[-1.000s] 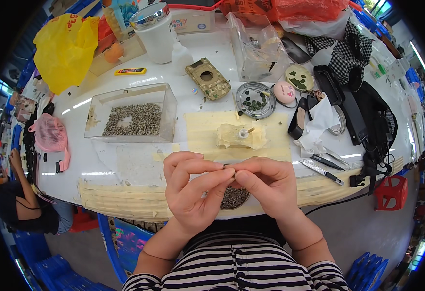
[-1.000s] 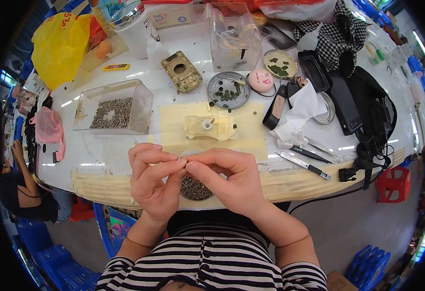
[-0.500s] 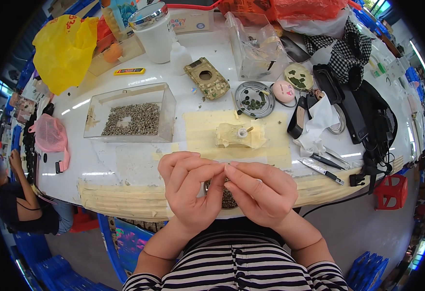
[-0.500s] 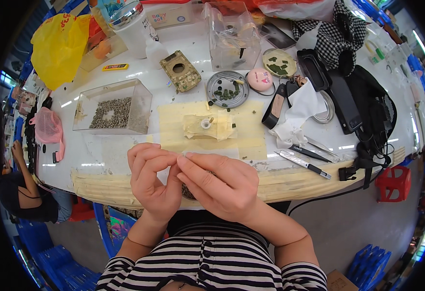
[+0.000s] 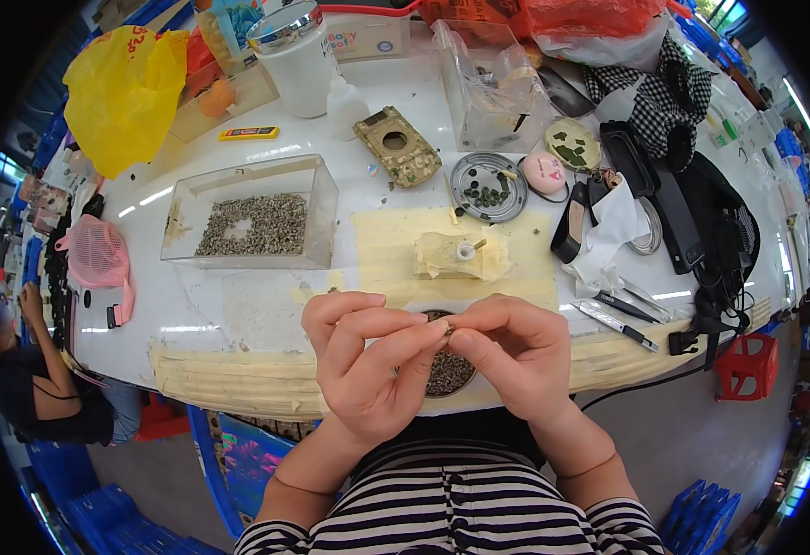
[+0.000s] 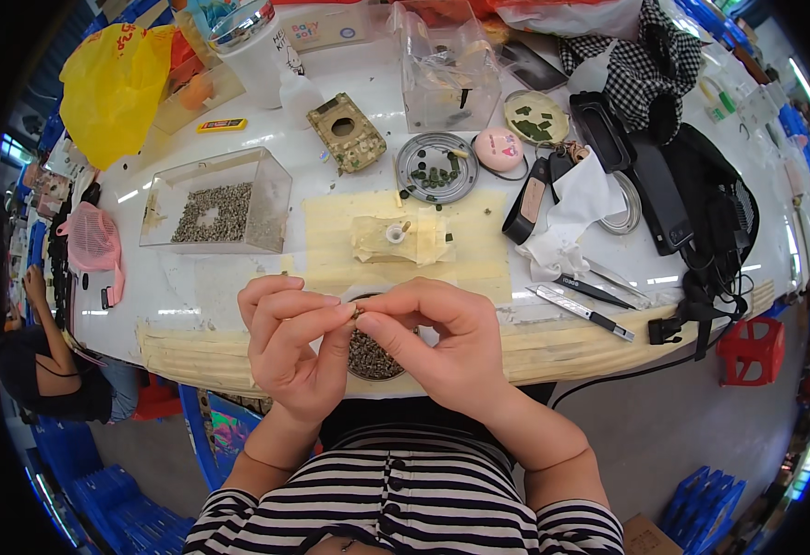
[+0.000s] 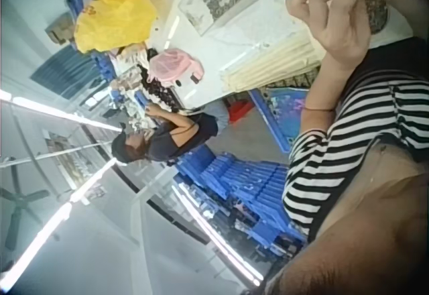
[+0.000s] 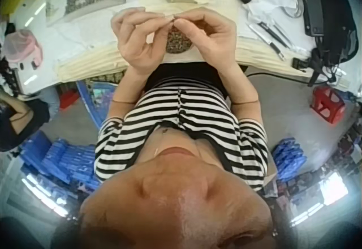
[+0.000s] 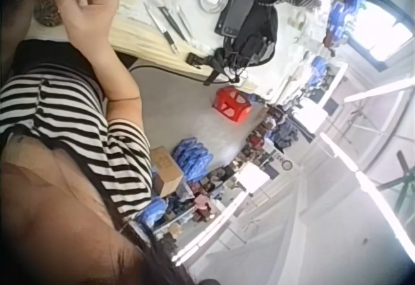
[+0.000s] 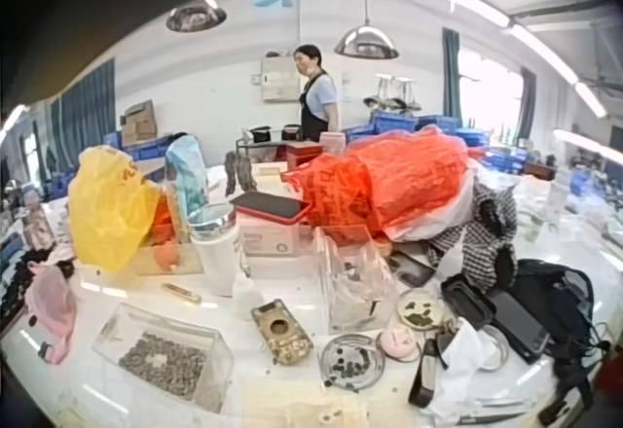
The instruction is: Manually picking and placing small metallic components onto an assembly base at a workbench.
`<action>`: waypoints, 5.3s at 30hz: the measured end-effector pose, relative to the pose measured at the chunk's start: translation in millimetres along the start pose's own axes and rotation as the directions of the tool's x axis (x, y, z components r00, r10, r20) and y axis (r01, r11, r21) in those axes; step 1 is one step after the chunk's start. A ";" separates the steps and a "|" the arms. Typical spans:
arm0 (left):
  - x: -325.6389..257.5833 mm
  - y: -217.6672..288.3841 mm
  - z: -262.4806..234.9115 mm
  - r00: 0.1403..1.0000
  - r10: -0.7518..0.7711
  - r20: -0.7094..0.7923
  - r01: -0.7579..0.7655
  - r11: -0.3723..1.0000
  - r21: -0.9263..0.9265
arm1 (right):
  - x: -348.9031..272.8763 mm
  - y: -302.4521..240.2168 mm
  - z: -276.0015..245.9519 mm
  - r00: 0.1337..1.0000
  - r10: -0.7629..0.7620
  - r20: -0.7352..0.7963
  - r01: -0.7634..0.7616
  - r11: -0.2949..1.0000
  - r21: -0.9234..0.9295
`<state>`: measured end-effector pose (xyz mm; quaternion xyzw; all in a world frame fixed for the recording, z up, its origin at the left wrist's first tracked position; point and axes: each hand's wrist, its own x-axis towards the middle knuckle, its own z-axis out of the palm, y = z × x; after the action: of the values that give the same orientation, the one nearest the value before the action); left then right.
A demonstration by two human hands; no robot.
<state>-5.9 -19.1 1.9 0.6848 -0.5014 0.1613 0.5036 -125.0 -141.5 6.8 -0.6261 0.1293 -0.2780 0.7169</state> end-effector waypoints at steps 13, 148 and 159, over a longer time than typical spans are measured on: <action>-1.0 -2.3 3.8 0.996 -0.079 -0.047 0.077 0.996 -0.038 | 0.3 1.2 9.0 0.923 -0.383 0.049 0.359 0.806 -0.471; -2.1 -2.7 5.4 0.996 -0.083 -0.020 0.082 0.996 -0.037 | 2.1 2.8 8.9 0.867 -0.497 0.024 0.423 0.710 -0.563; 1.7 -2.6 0.7 1.000 -0.013 0.016 0.015 0.996 -0.092 | -1.2 2.7 0.3 0.993 0.118 0.002 -0.116 0.975 0.187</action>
<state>-3.2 -20.5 1.4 0.6656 -0.5072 0.1293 0.5320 -125.2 -140.4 4.1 -0.5460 0.1425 -0.2492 0.7871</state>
